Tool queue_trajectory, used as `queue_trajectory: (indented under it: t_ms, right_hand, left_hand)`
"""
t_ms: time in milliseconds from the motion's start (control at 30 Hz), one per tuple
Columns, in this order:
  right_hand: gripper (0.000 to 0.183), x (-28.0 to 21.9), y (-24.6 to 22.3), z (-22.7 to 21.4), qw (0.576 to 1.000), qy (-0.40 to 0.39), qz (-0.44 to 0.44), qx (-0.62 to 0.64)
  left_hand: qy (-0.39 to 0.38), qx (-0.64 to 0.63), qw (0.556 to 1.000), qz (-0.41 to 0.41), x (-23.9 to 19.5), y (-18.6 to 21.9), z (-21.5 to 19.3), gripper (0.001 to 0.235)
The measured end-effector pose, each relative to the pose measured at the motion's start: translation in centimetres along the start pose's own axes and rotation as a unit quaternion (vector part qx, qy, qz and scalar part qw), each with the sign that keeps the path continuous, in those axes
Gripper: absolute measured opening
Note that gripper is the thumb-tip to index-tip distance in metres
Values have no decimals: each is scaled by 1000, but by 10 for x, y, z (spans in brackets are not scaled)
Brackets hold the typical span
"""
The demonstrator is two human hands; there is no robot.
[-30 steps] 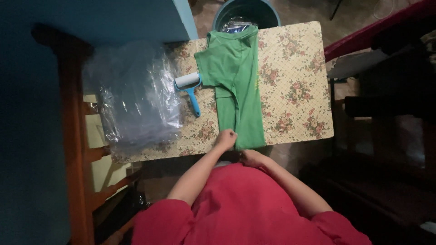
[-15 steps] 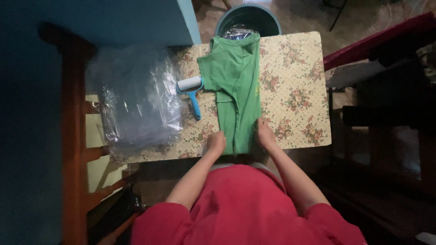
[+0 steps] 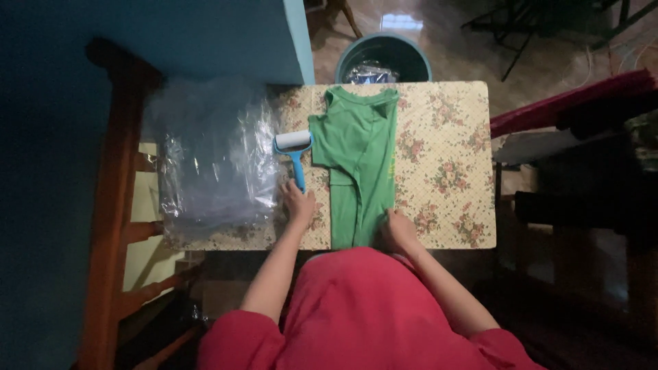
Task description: The person uses a lint roller on a green t-shirt laid on a table, then folds the shirt and places it into a clear plastic bag. The person smooths the shirt and bag during the process.
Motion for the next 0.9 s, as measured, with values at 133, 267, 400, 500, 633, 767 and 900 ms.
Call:
queue_trajectory:
  t_ms: [133,267,400,500,633,767,900]
  right_hand:
    - [36,56,4,25,999,4,-42,23]
    - [42,69,-31,4,980,-30,-82,181]
    - [57,60,-69,-38,917,-55,-99,383]
    - [53,85,-67,-24,854,-17,-94,512]
    - [43,121,-17,-2,810,53,-52,582]
    - [34,106,13,-56,895,148,19,421]
    - [37,105,81,-80,918,201,138,312]
  left_hand:
    - [56,29,998,5,78,-42,25,68]
    - [32,-42,998,-46,117,-61,47,60]
    - [-16,-16,999,-41,114,-67,94,57]
    - [-78,1,993,86,59,-26,125,42]
    - [-150,1,975,166,-2,37,128,34]
    - [-145,54,970,186,43,37,149,36]
    - [41,182,971,150,90,49,86,41]
Point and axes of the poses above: each hand's wrist, its own x-axis towards the middle knuckle, its own z-axis out of the palm, y = z × x, the point moved 4 cm from there along x, towards the middle knuckle, and after that the axes turned 3 degrees about x, right-handed, at the moved point
